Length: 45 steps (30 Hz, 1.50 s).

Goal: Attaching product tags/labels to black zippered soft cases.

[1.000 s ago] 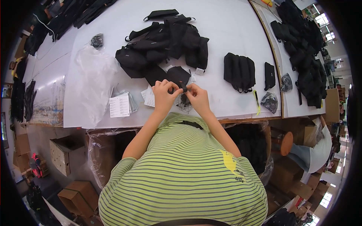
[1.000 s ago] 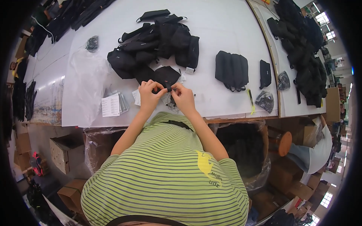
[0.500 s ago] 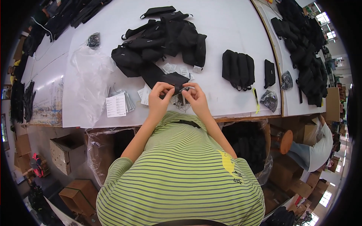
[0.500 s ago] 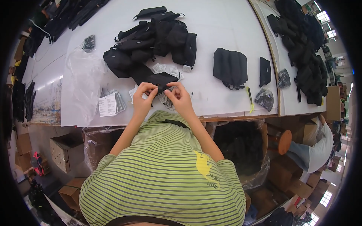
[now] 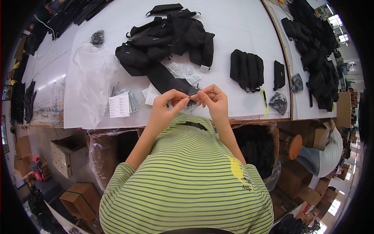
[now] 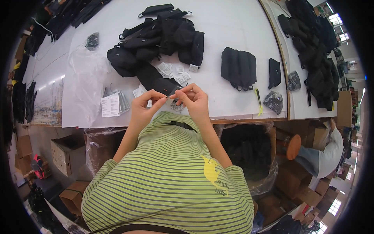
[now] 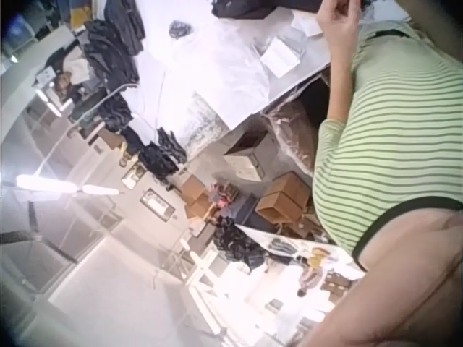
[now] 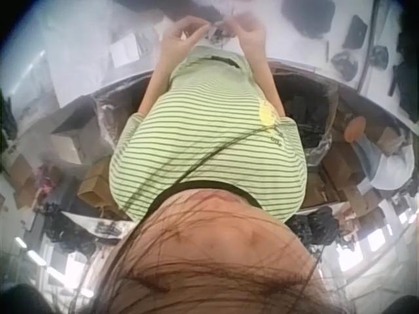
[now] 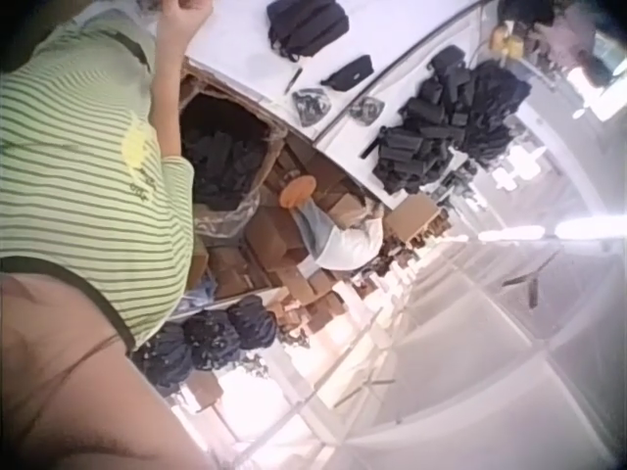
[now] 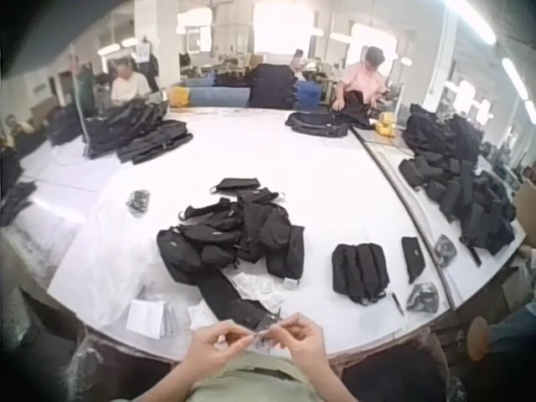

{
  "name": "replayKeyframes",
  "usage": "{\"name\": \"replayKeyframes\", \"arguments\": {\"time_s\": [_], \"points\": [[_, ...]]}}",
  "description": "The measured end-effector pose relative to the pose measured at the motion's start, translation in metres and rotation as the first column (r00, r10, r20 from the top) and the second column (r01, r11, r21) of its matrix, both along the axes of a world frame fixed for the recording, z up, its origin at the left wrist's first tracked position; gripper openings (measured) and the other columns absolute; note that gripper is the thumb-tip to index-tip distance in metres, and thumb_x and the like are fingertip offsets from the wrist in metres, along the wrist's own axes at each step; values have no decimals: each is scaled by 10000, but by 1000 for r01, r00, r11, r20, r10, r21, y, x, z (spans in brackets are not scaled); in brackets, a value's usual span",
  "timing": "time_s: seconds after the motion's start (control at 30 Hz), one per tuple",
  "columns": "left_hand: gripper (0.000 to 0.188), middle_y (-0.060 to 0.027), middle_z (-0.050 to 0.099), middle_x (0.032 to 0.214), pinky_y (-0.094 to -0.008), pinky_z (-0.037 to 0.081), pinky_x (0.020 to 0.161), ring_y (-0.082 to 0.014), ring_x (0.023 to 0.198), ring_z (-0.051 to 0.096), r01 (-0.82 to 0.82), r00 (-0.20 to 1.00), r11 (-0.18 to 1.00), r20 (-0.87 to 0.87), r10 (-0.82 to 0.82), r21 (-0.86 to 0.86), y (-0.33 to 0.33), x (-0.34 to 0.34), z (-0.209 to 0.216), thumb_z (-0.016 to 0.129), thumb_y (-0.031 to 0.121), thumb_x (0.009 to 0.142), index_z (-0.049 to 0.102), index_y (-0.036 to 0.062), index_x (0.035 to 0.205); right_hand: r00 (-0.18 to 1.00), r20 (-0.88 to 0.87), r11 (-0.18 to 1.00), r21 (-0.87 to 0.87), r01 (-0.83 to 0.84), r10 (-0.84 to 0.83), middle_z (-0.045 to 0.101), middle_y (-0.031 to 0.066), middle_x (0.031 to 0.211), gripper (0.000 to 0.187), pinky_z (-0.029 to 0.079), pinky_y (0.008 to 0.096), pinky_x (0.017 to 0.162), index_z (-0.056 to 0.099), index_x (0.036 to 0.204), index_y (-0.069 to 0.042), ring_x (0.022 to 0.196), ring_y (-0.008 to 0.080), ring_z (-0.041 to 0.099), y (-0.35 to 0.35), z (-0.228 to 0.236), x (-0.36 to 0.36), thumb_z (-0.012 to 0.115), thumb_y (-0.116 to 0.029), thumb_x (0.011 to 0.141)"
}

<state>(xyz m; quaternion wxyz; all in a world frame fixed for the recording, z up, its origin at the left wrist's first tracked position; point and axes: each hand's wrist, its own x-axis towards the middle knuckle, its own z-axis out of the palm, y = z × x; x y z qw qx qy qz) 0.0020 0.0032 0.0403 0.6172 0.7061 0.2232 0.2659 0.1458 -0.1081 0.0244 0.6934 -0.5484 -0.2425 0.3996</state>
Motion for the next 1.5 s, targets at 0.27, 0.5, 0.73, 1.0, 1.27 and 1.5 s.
{"name": "replayKeyframes", "arguments": {"time_s": [0.27,0.5,0.73,1.0,1.27,1.5], "points": [[99,2,515,647,-238,323,505,-68,562,403,3,995,995,-101,7,101,-4,2,3,672,102,819,635,14,845,999,-47,998,-60,-25,22,663,35,738,161,393,183,519,628,842,-20,621,63,587,2,-4,-13,678,-172,862],[88,-13,490,633,-265,328,509,-109,552,399,-32,996,985,-75,46,172,-4,3,0,675,99,803,633,27,832,980,-196,997,-79,12,-27,658,29,748,189,404,193,566,634,846,-28,655,69,591,7,-6,-18,679,-211,865],[66,-21,471,637,-297,344,537,-151,561,411,-23,997,949,-68,47,313,-3,3,0,674,78,781,630,49,820,983,-173,992,-122,35,-56,654,23,740,199,405,195,567,647,839,-36,650,67,583,7,-5,-19,688,-230,857],[136,-4,536,678,-243,389,530,-135,605,472,-57,996,952,-52,77,299,-4,2,-2,720,84,761,595,47,801,999,46,986,-165,20,-12,619,-20,710,167,359,164,547,661,783,-31,615,16,497,5,-2,-14,722,-180,825],[195,-19,585,786,-246,430,611,-91,738,530,63,997,984,-54,-55,167,12,3,-17,711,138,806,593,27,914,1000,10,989,-148,-18,20,611,-10,698,178,389,172,572,644,806,-29,636,32,520,2,12,-19,716,-189,831],[316,-32,600,889,-259,455,727,-104,807,551,649,703,738,-227,-674,-184,72,31,-24,492,75,849,606,70,1143,991,-72,992,50,-114,117,645,89,762,204,432,235,650,567,860,-34,685,124,569,7,44,-3,602,-226,916]]}}
